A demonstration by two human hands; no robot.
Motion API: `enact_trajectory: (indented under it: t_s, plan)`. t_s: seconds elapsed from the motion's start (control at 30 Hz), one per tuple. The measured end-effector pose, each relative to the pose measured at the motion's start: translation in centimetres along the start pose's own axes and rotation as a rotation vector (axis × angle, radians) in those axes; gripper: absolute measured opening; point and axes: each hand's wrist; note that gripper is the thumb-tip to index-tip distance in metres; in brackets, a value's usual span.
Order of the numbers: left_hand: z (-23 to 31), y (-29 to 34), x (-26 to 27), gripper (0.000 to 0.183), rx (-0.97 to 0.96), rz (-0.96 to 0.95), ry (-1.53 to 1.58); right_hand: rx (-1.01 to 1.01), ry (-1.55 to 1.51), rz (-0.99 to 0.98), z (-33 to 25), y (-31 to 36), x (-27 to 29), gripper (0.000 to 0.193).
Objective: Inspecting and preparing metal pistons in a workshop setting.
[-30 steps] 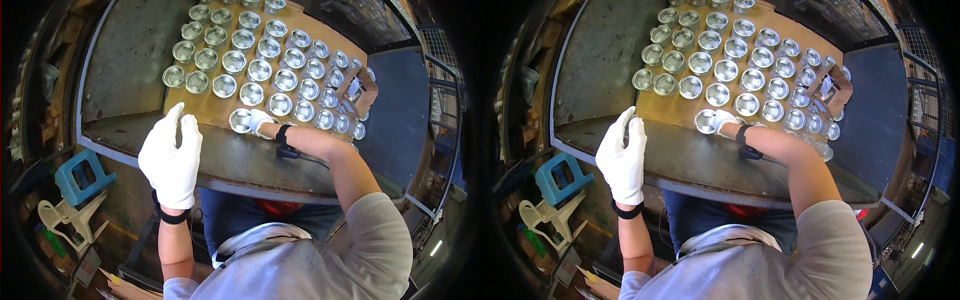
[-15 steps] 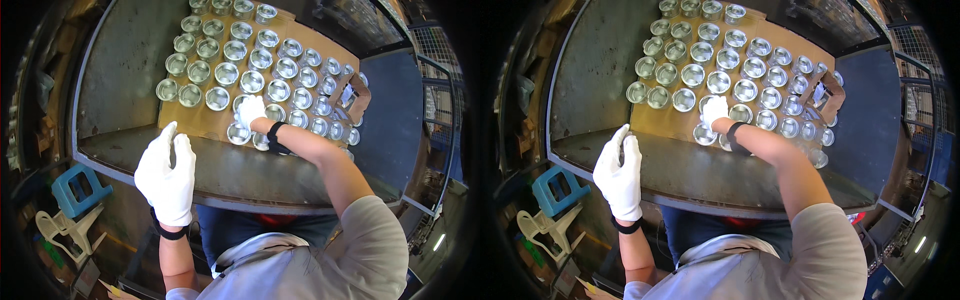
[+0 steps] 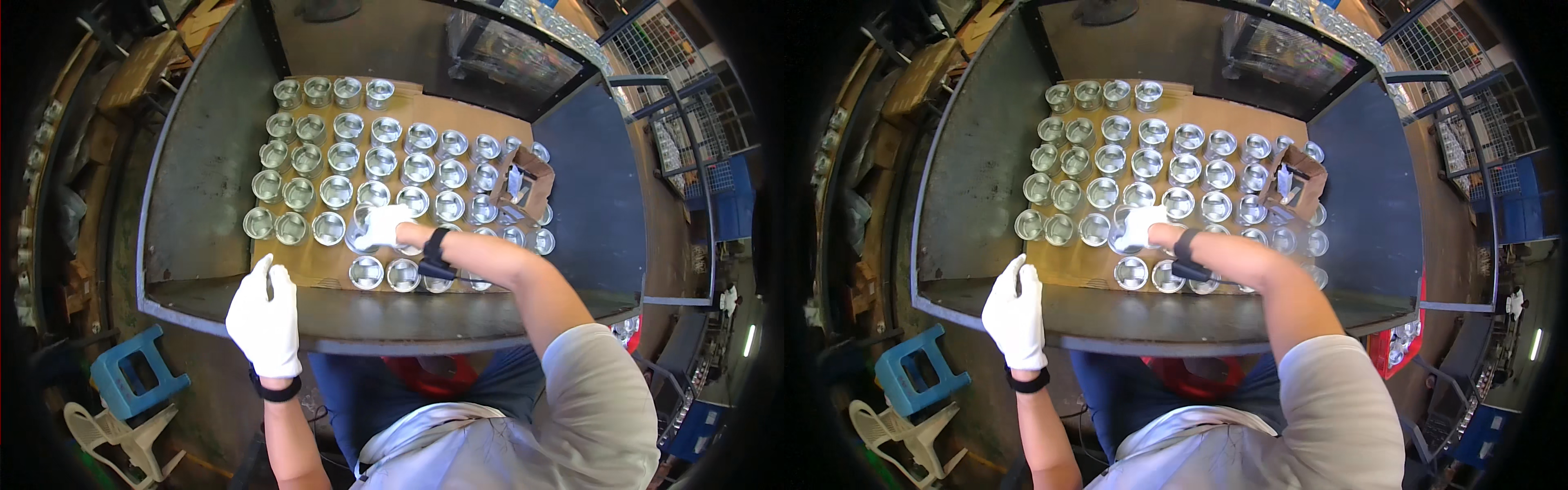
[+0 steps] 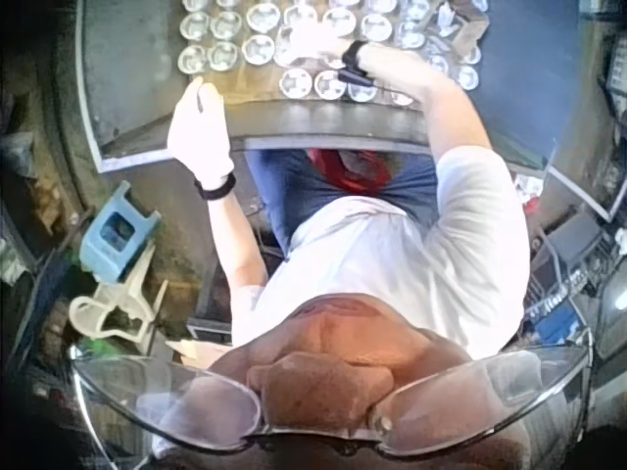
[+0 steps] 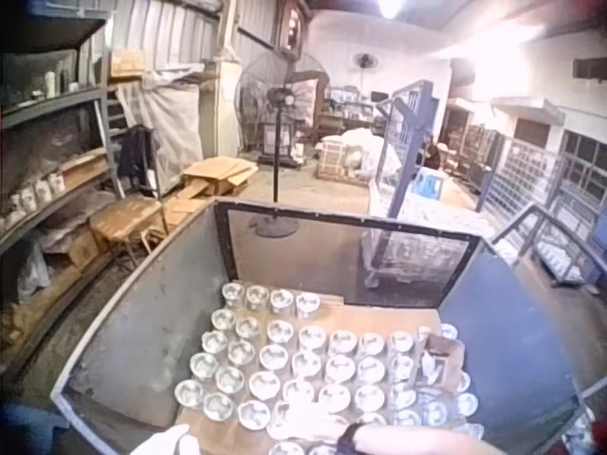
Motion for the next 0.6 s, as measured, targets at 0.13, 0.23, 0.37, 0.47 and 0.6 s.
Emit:
enact_trajectory:
  t_s: [0.13,0.23,0.37,0.47,0.6]
  plan:
    - [1.0,-0.3,-0.2,0.03,0.011,-0.057,-0.049,0.118,-0.427,0.085,3.8,6.0,6.9,0.038]
    - [0.5,-0.2,-0.8,0.028,-0.128,0.065,-0.05,0.038,-1.134,0.248,3.7,12.3,12.1,0.024]
    - [-0.4,-0.2,-0.9,0.03,-0.126,0.035,-0.112,0.035,-1.265,0.578,4.3,18.5,15.5,0.024]
    - [-0.2,0.0,-0.2,0.032,-0.149,-0.002,-0.17,0.156,-1.55,0.735,2.7,23.7,17.3,0.024]
    - [-0.7,-0.2,-0.4,0.033,-0.173,0.002,-0.122,0.078,-1.728,0.771,0.8,29.1,18.1,0.028]
Point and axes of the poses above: each hand's wrist, its own y-axis away from the middle knuckle, its own x-axis out of the back of the hand, z = x × y, and after that the axes turned 9 degrees about x, right-handed
